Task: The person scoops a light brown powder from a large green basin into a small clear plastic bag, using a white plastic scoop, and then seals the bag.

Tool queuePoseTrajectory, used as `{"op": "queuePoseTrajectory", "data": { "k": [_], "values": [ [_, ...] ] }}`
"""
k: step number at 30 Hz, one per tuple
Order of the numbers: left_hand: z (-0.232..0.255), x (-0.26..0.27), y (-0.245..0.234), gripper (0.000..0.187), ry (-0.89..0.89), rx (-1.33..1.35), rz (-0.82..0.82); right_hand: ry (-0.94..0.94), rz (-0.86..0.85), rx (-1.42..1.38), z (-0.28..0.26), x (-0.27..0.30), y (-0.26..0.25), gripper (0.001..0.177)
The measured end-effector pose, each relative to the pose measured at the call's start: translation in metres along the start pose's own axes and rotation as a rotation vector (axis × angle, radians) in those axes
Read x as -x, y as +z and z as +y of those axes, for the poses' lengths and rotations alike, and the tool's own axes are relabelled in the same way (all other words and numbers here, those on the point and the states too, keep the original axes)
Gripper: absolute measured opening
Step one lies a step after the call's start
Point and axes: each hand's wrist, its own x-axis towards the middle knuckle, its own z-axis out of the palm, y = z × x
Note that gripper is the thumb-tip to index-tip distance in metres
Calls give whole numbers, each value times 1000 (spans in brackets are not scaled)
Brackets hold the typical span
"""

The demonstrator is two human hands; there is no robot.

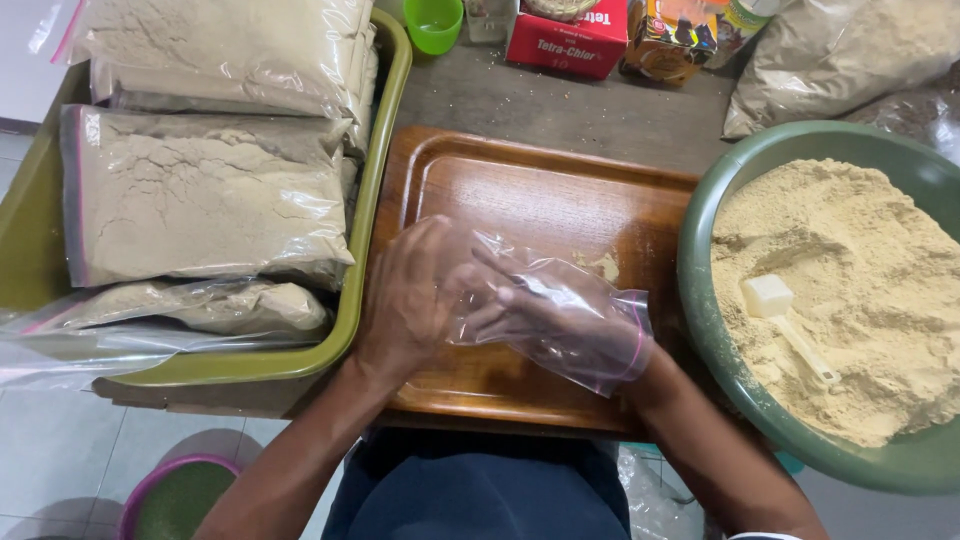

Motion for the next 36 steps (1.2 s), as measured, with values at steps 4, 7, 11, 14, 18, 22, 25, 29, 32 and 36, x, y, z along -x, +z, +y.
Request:
{"op": "queuePoseTrajectory", "data": {
  "k": [4, 7, 11, 14, 18, 22, 25, 29, 32, 36],
  "values": [
    [12, -25, -7, 69, 10, -39, -81, 34, -20, -43, -8, 10, 12, 48],
    [0, -34, -2, 81, -470, 337, -334, 41, -15, -80, -15, 15, 11, 50],
    [-17, -15, 17, 32, -576, 423, -319, 86, -22, -146, -9, 21, 15, 52],
    [-24, -13, 19, 32, -576, 352, -285, 112, -34, -183, -10, 20, 17, 53],
    [-38, -9, 29, 36, -659, 291, -239, 149, -50, -234, -10, 20, 21, 56],
    [-45, -8, 31, 32, -630, 269, -199, 140, 113, -308, 14, 39, -10, 50],
    [-45, -8, 34, 30, -624, 258, -191, -4, 113, -469, 33, 51, -34, 58],
    [-27, -15, 20, 36, -436, 183, -181, -240, 46, -390, 27, 61, -13, 76],
    [3, -15, 11, 61, -56, -18, -205, -268, 137, -119, -6, 67, 19, 57],
    [58, -18, 4, 124, 294, -71, -443, -208, 213, 107, -30, 61, 34, 50]
  ]
}}
